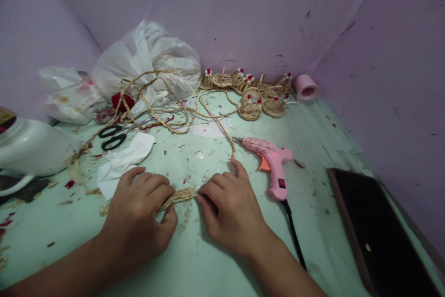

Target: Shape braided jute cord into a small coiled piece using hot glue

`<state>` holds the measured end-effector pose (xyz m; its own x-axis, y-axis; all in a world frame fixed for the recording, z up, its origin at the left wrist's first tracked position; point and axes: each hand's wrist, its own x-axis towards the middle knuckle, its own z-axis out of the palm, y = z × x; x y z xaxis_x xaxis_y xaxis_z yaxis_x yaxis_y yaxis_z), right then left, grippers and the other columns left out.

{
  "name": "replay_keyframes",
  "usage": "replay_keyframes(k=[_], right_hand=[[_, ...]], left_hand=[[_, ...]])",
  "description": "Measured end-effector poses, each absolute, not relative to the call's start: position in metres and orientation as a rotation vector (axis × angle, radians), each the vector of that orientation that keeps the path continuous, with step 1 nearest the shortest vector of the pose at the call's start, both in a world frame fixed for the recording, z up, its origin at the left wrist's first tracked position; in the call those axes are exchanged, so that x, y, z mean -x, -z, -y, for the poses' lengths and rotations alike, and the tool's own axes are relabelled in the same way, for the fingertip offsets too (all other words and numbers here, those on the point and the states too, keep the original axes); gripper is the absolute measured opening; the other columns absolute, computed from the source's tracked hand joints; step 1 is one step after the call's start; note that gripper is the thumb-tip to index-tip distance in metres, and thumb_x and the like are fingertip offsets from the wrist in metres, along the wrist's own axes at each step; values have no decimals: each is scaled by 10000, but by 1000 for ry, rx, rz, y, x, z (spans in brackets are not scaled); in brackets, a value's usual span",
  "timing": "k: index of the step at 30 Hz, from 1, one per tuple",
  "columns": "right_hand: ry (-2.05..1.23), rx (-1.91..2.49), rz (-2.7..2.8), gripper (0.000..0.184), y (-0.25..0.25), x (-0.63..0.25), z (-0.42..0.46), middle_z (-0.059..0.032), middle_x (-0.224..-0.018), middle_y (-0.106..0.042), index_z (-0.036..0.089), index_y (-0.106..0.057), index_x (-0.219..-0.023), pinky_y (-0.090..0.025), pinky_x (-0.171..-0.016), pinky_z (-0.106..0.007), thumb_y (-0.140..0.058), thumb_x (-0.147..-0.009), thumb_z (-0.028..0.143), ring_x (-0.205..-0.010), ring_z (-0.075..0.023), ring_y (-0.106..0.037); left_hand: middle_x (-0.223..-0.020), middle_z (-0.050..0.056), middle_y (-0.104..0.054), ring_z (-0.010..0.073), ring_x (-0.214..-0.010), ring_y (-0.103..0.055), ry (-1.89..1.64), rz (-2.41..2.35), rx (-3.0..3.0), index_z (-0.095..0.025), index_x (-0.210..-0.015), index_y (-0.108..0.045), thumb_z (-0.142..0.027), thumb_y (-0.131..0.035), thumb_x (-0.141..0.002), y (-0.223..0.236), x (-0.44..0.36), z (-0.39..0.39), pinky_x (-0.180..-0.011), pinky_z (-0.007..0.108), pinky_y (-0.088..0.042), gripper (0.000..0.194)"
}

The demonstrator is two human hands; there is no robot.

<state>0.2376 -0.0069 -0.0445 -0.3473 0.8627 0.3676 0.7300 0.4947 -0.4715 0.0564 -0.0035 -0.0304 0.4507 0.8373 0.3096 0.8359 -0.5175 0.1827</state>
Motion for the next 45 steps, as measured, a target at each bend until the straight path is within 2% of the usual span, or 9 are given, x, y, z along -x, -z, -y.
replay_keyframes(k=[11, 19, 23, 27, 34, 39, 41, 43, 45], right_hand=[[-304, 1267, 2233, 100, 38, -248, 4, -2, -650, -624, 186, -650, -762, -221, -1014, -492, -567, -792, 233, -653, -154, -580], [-301, 1282, 2276, 131, 41, -248, 1, 5, -672, -627, 198, -630, -765, -226, -1004, -506, -515, -827, 199, -674, -151, -585], [-293, 1261, 2369, 169, 36, -252, -1, -6, -743, -649, 207, -639, -821, -189, -1010, -535, -495, -807, 121, -736, -165, -591], [-283, 1243, 2410, 192, 32, -255, -2, -12, -743, -649, 211, -649, -811, -183, -1010, -555, -484, -807, 113, -740, -172, -590], [-214, 1193, 2359, 187, 39, -252, -2, -2, -741, -659, 205, -650, -798, -187, -1028, -537, -500, -809, 93, -714, -151, -584], [-177, 1172, 2331, 172, 41, -251, -4, -2, -741, -663, 204, -657, -781, -195, -1021, -520, -512, -819, 118, -703, -151, -573], [-145, 1221, 2300, 142, 41, -249, -4, -8, -752, -658, 202, -654, -754, -251, -976, -488, -537, -816, 149, -706, -157, -557], [-91, 1289, 2269, 123, 40, -247, -3, -19, -748, -648, 197, -646, -715, -328, -853, -424, -563, -803, 177, -701, -168, -533], [-62, 1331, 2253, 137, 40, -244, 0, -27, -726, -636, 193, -643, -690, -334, -710, -365, -561, -797, 173, -683, -175, -516]], left_hand=[[-689, 56, -597, 217, -719, -565, -619, -1533, -2639, -157, -680, -642, -132, -511, -649, 30, -57, 3, -890, 507, -337, 137], [-701, 57, -601, 220, -726, -569, -645, -1498, -2622, -162, -715, -640, -127, -506, -645, 31, -56, 2, -891, 517, -341, 156], [-729, 59, -605, 219, -746, -563, -668, -1459, -2607, -167, -729, -624, -121, -502, -654, 31, -54, 2, -916, 522, -324, 150], [-740, 55, -595, 207, -760, -552, -679, -1400, -2604, -164, -695, -593, -103, -500, -661, 32, -52, 0, -944, 515, -306, 116], [-756, 42, -592, 179, -755, -540, -664, -1263, -2607, -169, -643, -551, -70, -490, -641, 33, -50, -6, -981, 496, -281, 116], [-754, 39, -590, 178, -752, -536, -650, -1242, -2593, -169, -697, -596, -64, -486, -635, 33, -49, -7, -978, 492, -280, 164], [-752, 37, -589, 179, -749, -535, -653, -1241, -2588, -171, -732, -615, -66, -487, -632, 33, -49, -8, -975, 494, -279, 194], [-754, 36, -591, 181, -748, -536, -643, -1249, -2582, -174, -744, -622, -66, -488, -625, 33, -50, -8, -975, 497, -276, 209], [-757, 37, -591, 184, -753, -536, -628, -1265, -2571, -175, -746, -623, -68, -491, -618, 33, -50, -8, -973, 499, -277, 213]])
